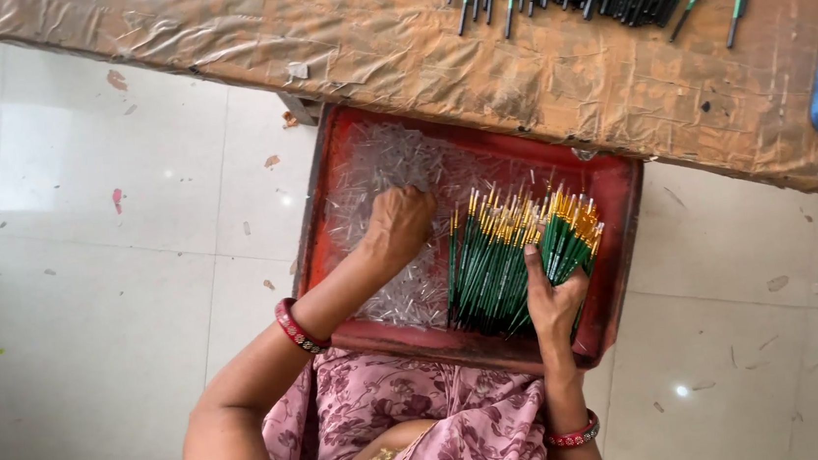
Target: Sorting, counting, and bundling green-handled paintbrushes in a manufacturing setting.
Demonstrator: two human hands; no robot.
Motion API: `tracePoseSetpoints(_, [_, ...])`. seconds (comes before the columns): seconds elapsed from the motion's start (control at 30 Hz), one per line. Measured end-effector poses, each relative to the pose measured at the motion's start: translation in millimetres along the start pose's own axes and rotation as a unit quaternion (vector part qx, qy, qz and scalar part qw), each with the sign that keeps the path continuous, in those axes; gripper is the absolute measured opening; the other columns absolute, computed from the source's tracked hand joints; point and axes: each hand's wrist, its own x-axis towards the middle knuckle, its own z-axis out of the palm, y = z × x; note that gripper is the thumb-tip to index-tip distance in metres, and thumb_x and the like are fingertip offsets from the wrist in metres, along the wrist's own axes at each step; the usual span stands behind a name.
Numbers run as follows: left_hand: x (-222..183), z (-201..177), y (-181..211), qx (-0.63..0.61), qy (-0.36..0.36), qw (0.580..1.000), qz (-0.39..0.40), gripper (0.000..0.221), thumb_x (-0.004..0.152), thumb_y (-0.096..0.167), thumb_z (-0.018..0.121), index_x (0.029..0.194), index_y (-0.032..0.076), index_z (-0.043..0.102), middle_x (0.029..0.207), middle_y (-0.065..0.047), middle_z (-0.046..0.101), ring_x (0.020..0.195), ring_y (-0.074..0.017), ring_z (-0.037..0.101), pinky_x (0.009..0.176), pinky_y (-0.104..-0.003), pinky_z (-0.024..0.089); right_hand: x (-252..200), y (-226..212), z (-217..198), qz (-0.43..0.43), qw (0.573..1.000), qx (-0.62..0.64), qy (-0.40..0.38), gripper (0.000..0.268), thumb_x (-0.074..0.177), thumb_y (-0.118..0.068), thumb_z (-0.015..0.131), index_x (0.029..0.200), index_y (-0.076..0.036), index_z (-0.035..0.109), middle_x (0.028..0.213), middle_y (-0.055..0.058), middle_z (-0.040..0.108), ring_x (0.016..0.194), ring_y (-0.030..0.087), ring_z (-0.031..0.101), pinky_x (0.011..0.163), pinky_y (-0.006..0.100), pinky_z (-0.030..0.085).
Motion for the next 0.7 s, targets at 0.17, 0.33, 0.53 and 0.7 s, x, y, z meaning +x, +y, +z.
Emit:
tracePoseSetpoints(0.17, [-8.1, 4.8, 8.1, 0.029, 0.076, 0.996, 0.031, 0.008, 0.076, 0.002, 0.075, 0.081, 0.007, 0.072, 0.078, -0.012, 0.071, 0.065, -0.0199, 0.066, 0.050, -0.036, 0.054, -0.1, -9.7, 6.7, 0.191, 0.978, 0.085, -0.024, 0.034, 0.099, -0.024, 0.073, 0.125, -0.004, 0.072, 0.075, 0.003, 0.066, 0.051, 0.007, 0.053, 0.044, 0.026, 0.042])
tracePoseSetpoints(0.33, [1.1, 19.7, 5.1, 0.043, -0.002, 0.997, 0.062, 0.014, 0.086, -0.007, 0.068, 0.081, 0.005, 0.071, 0.073, -0.009, 0.072, 0.063, -0.0146, 0.067, 0.050, -0.035, 0.053, 0.2, -6.7, 5.2, 0.193, 0.965, 0.175, -0.013, 0.030, 0.100, -0.024, 0.072, 0.116, 0.001, 0.069, 0.077, 0.000, 0.068, 0.047, 0.007, 0.053, 0.038, 0.025, 0.041])
tracePoseSetpoints(0.53, [26.3, 20.7, -8.1, 0.034, 0.185, 0.968, 0.165, 0.004, 0.073, 0.000, 0.068, 0.072, 0.004, 0.070, 0.088, -0.019, 0.073, 0.063, -0.0250, 0.069, 0.044, -0.038, 0.055, 8.2, -14.9, -4.0, 0.296, 0.939, 0.177, -0.020, 0.034, 0.096, -0.025, 0.069, 0.117, 0.001, 0.074, 0.058, 0.002, 0.060, 0.040, 0.012, 0.059, 0.031, 0.027, 0.037])
tracePoseSetpoints(0.7, [32.7, 11.1, 5.5, 0.020, 0.049, 0.990, 0.133, 0.011, 0.092, -0.002, 0.060, 0.089, 0.002, 0.070, 0.089, -0.021, 0.074, 0.072, -0.0300, 0.072, 0.058, -0.043, 0.058, -3.3, 14.1, -1.7, 0.289, 0.939, 0.180, -0.050, 0.040, 0.097, -0.031, 0.069, 0.114, 0.004, 0.077, 0.059, 0.011, 0.067, 0.041, 0.015, 0.065, 0.030, 0.028, 0.044])
